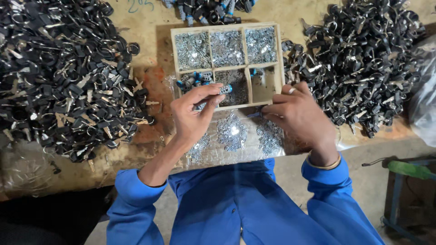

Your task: The person sits at a workbench covered with piles of key blanks and assembles keys one at a time, picking a key blank, inserting small metal components into it by hand, and placing the finished key into a compartmented box. At one point they pour small metal parts from a bottle into the box compartments.

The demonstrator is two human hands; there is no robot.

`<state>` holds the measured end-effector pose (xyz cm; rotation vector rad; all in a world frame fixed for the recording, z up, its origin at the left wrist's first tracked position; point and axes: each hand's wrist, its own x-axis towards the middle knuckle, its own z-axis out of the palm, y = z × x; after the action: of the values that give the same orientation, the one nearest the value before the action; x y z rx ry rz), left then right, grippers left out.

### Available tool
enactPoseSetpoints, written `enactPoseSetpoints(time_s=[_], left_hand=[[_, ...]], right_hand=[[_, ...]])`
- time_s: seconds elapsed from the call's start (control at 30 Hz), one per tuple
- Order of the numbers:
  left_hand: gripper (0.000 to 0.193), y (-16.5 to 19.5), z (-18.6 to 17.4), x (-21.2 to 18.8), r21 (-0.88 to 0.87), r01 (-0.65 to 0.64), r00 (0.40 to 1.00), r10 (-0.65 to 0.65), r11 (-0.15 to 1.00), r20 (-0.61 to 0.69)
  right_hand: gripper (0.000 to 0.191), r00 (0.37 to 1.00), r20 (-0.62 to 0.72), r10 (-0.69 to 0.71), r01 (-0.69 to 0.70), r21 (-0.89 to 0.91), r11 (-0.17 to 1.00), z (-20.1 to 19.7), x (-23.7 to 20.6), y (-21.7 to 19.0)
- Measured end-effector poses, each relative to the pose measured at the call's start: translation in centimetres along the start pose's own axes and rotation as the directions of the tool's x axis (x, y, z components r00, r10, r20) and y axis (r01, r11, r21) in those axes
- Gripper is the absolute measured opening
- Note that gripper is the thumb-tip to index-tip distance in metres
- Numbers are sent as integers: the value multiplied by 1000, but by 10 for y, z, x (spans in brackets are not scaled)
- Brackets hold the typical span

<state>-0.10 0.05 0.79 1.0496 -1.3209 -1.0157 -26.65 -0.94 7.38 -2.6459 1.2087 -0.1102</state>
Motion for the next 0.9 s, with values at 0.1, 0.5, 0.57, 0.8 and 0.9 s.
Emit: enactPoseSetpoints(time_s=[0.1, 0.5, 0.57, 0.8, 0.9], left_hand=[[15, 2, 1, 0, -56, -16, 1000, 16, 998, 0], [19, 31, -24, -36, 97, -207, 977, 210, 974, -24], [19, 34, -28, -59, 78, -148, 988, 151, 986, -39], [26, 31, -14, -139, -12, 112, 991, -113, 994, -68], [25, 22, 0, -161, -43, 129, 988, -132, 991, -85]], right_hand=[[19, 997, -59, 59, -61, -38, 997, 13, -14, -8], [30, 953, -297, 61, 7, 223, 975, 64, -56, -71], [35, 943, -327, 61, 2, 191, 982, 69, -65, -80], [39, 916, -370, 155, -71, 232, 970, 90, -88, -96], [32, 905, -411, 108, -16, 220, 975, 97, -92, -93]])
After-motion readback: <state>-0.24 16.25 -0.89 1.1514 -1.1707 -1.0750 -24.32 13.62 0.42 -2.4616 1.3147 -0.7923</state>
